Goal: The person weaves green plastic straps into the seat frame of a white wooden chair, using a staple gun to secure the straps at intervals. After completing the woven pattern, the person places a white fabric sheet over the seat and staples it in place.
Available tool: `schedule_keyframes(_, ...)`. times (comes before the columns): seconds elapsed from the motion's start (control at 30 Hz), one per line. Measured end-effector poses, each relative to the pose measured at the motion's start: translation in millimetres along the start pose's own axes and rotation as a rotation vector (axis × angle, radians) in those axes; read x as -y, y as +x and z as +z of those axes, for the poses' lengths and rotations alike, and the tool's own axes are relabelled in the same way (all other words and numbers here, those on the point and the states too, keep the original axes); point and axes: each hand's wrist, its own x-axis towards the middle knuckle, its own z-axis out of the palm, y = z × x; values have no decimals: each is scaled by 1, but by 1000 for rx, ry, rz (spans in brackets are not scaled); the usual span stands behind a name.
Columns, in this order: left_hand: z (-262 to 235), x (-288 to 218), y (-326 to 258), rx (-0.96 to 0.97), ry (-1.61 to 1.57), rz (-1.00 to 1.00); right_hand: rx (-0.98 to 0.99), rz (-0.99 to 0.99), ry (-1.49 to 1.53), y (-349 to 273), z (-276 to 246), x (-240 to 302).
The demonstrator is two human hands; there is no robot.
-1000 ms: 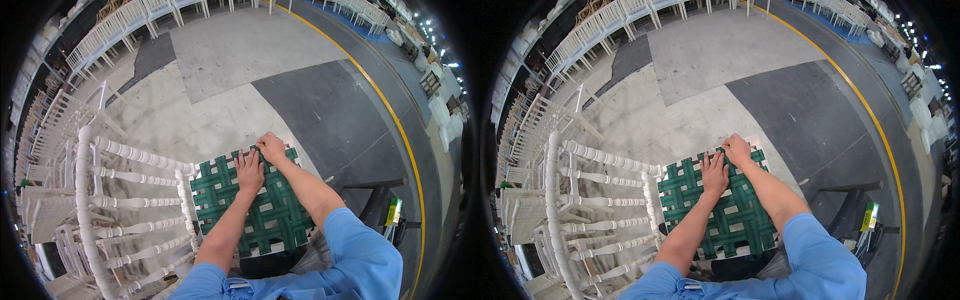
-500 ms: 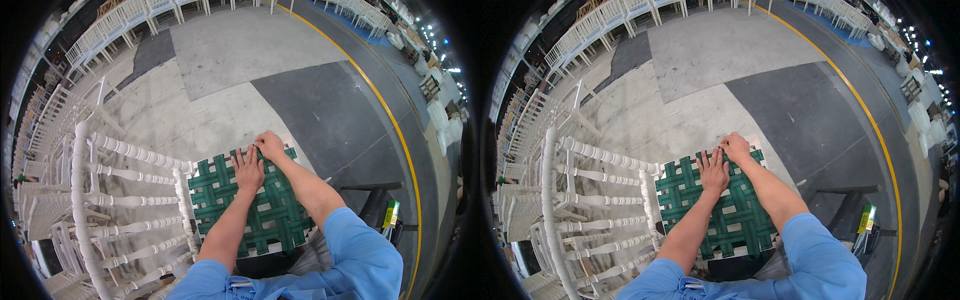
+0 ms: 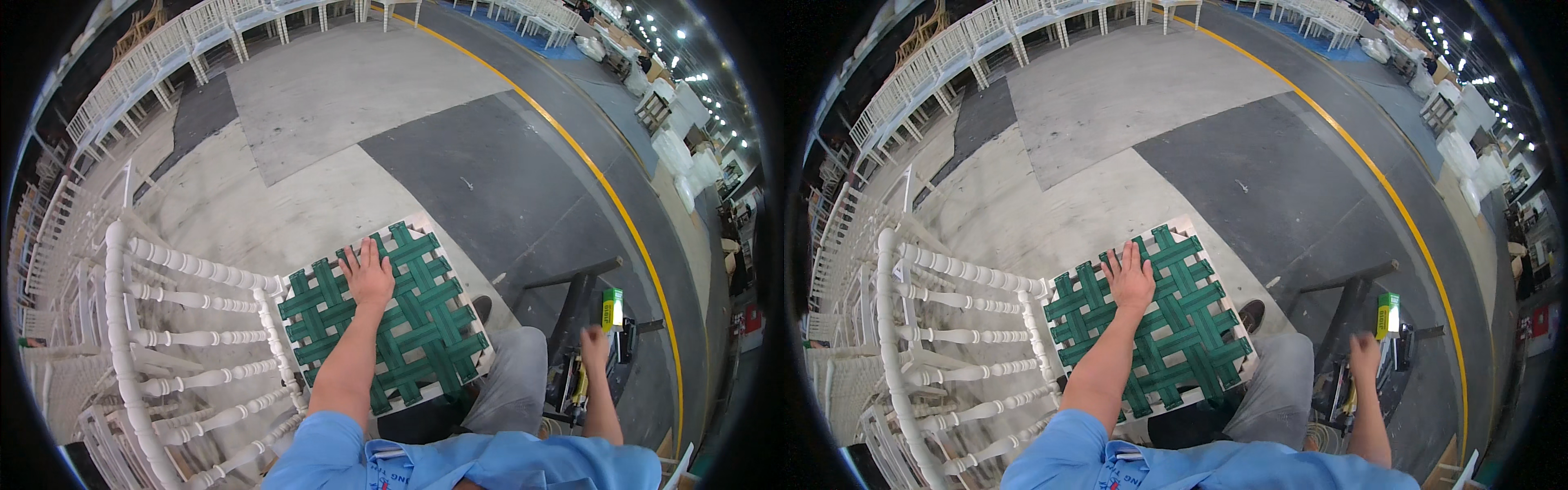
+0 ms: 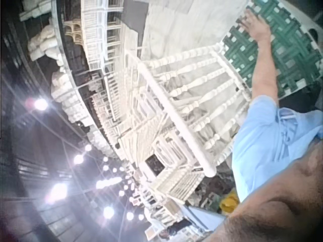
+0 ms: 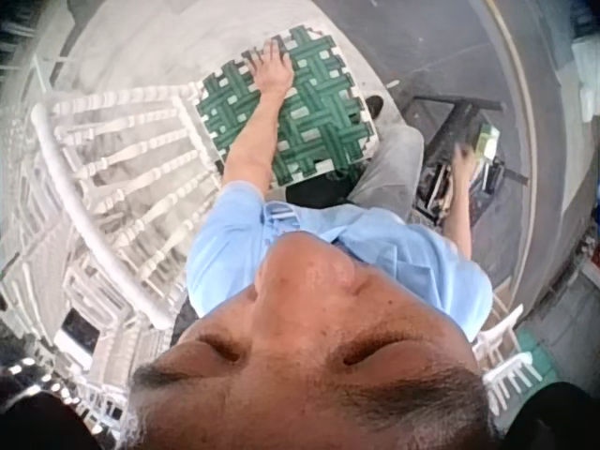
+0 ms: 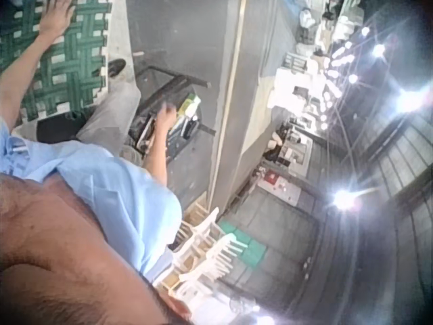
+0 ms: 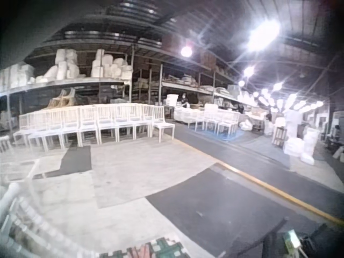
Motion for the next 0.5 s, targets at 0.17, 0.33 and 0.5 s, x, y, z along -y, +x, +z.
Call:
schedule_keyframes(0.17, -6, -5, 0, 46, -12, -19, -11, 283, -295, -75, -20, -86)
schedule_keyframes(0.33, -14, 6, 3, 91, 16, -48, 216, 565, 28, -63, -22, -80)
schedule_keyframes(0.5, -16, 4, 4, 131, 3, -4, 178, 523, 4, -56, -33, -75)
